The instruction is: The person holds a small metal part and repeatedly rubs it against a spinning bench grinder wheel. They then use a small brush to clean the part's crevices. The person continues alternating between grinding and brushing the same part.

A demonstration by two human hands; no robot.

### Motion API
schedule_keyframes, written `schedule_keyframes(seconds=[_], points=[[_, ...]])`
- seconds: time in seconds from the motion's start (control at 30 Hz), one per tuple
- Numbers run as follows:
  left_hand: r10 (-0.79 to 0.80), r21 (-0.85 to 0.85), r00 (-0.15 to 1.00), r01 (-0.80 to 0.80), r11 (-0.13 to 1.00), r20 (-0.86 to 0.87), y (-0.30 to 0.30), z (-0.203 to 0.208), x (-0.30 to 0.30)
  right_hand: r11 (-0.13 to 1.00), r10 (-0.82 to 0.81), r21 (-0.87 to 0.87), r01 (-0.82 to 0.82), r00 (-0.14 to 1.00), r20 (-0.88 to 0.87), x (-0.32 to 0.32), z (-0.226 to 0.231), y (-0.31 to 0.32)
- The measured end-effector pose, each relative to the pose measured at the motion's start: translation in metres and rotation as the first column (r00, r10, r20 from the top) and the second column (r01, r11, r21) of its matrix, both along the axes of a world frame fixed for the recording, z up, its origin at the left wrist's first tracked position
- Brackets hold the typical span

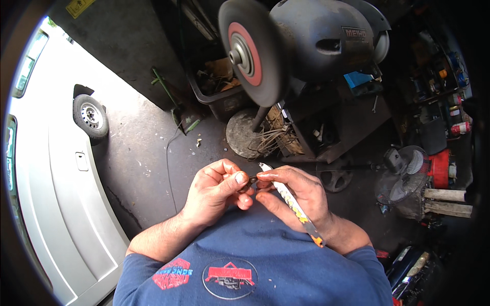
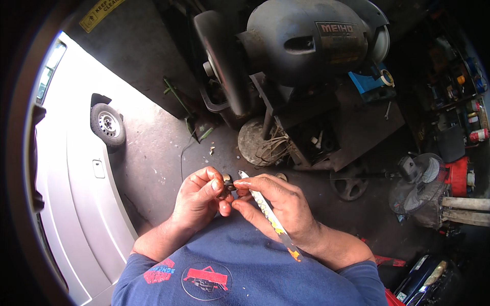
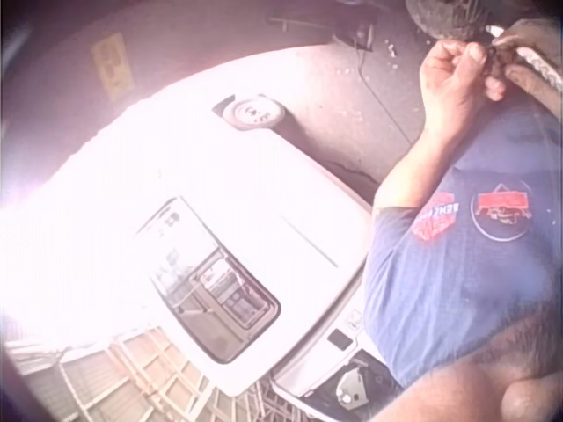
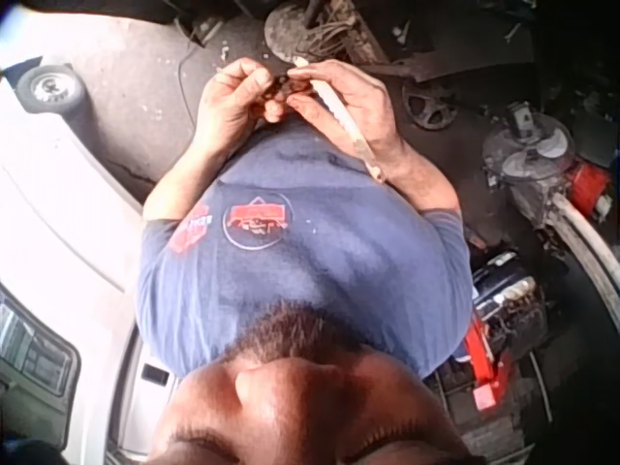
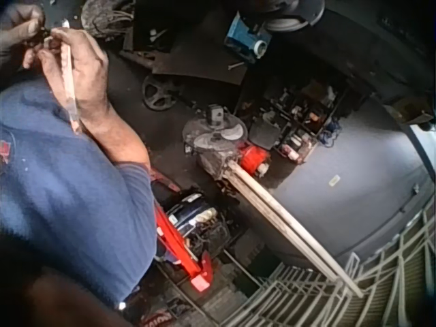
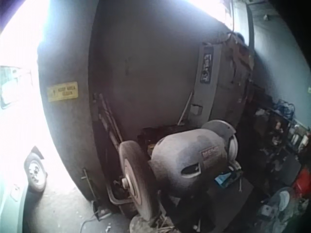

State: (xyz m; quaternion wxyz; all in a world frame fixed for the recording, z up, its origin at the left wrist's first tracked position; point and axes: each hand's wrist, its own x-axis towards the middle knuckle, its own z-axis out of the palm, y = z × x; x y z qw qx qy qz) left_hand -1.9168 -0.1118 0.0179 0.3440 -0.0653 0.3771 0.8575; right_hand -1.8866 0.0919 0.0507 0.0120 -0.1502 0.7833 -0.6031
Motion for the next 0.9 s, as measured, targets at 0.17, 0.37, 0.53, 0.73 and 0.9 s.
schedule_keyframes(seconds=[0.17, 0.37, 0.53, 0.73, 0.9], points=[[-0.125, -0.089, 0.992, 0.125, 0.988, 0.002, 0.004, 0.006, -0.006, 0.986, -0.023, -0.159, 0.056, 0.979, 0.201, -0.008, -0.006, -0.001], [-0.220, -0.039, 0.974, 0.222, 0.974, 0.043, 0.005, 0.005, -0.019, 0.932, 0.113, -0.354, 0.084, 0.858, 0.501, -0.018, -0.011, 0.003], [-0.091, -0.057, 0.961, 0.079, 0.995, -0.259, 0.004, 0.005, -0.014, 0.777, 0.234, -0.577, 0.252, 0.735, 0.637, -0.033, -0.022, 0.005], [-0.050, -0.143, 0.792, -0.048, 0.989, -0.608, 0.000, -0.007, -0.026, 0.839, 0.172, -0.517, 0.167, 0.821, 0.545, -0.022, -0.007, 0.005], [-0.035, -0.196, 0.743, -0.130, 0.972, -0.668, -0.010, -0.004, -0.020, 0.794, 0.161, -0.604, 0.061, 0.938, 0.306, -0.013, 0.010, 0.010]])
